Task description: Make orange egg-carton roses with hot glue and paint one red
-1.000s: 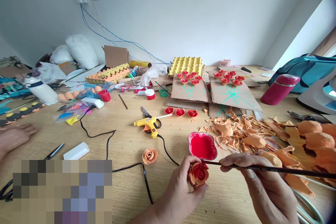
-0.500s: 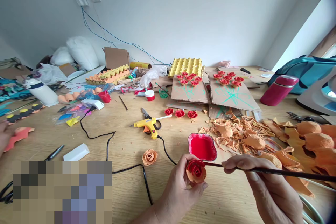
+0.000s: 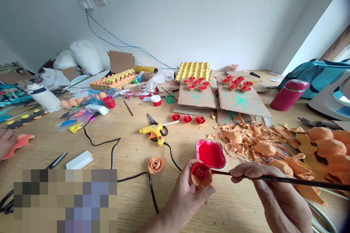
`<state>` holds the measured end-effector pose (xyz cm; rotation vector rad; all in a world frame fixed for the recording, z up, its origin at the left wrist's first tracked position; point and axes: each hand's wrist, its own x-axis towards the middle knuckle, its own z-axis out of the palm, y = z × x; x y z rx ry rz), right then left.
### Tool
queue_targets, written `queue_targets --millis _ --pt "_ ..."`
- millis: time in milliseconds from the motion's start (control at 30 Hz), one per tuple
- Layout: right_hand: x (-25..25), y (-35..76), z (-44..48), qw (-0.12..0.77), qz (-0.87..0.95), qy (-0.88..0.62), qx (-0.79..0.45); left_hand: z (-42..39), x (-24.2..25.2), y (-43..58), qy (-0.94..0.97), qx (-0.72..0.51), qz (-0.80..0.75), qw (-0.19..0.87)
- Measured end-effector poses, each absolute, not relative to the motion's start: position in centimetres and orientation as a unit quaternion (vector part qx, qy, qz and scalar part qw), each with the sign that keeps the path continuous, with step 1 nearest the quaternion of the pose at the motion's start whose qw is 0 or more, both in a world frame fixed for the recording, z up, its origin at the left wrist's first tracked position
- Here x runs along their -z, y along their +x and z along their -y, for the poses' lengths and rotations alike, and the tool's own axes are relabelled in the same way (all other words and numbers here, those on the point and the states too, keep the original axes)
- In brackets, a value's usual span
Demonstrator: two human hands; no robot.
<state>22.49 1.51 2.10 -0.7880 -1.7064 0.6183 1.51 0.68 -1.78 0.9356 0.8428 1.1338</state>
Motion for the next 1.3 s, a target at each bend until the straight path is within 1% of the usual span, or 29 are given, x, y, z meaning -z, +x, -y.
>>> queue_targets --millis 233,600,800,1000,1100,1300 --pt "-1.8 22.4 -1.4 0.573 0.705 -0.331 -0.255 -0.6 2.0 1.5 0.417 -0.496 -0.357 0.673" --pt "-1.9 22.6 -1.3 0.519 0.751 -0.330 -0.241 -0.6 1.1 1.5 0.385 -0.507 -0.360 0.682" --pt "-1.5 22.9 -1.2 0.530 0.752 -0.322 -0.223 -0.7 1.1 1.6 0.397 -0.495 -0.367 0.680" --pt "-1.2 23.3 -1.1 0.478 0.788 -0.329 -0.205 -0.8 0.7 1.6 0.391 -0.498 -0.387 0.670" --pt "-1.1 23.3 -1.1 0.465 0.800 -0.323 -0.198 -0.8 0.8 1.6 0.398 -0.507 -0.398 0.653" --pt "-1.3 23.1 -1.1 0.486 0.784 -0.332 -0.195 -0.5 1.0 1.6 0.422 -0.503 -0.386 0.648"
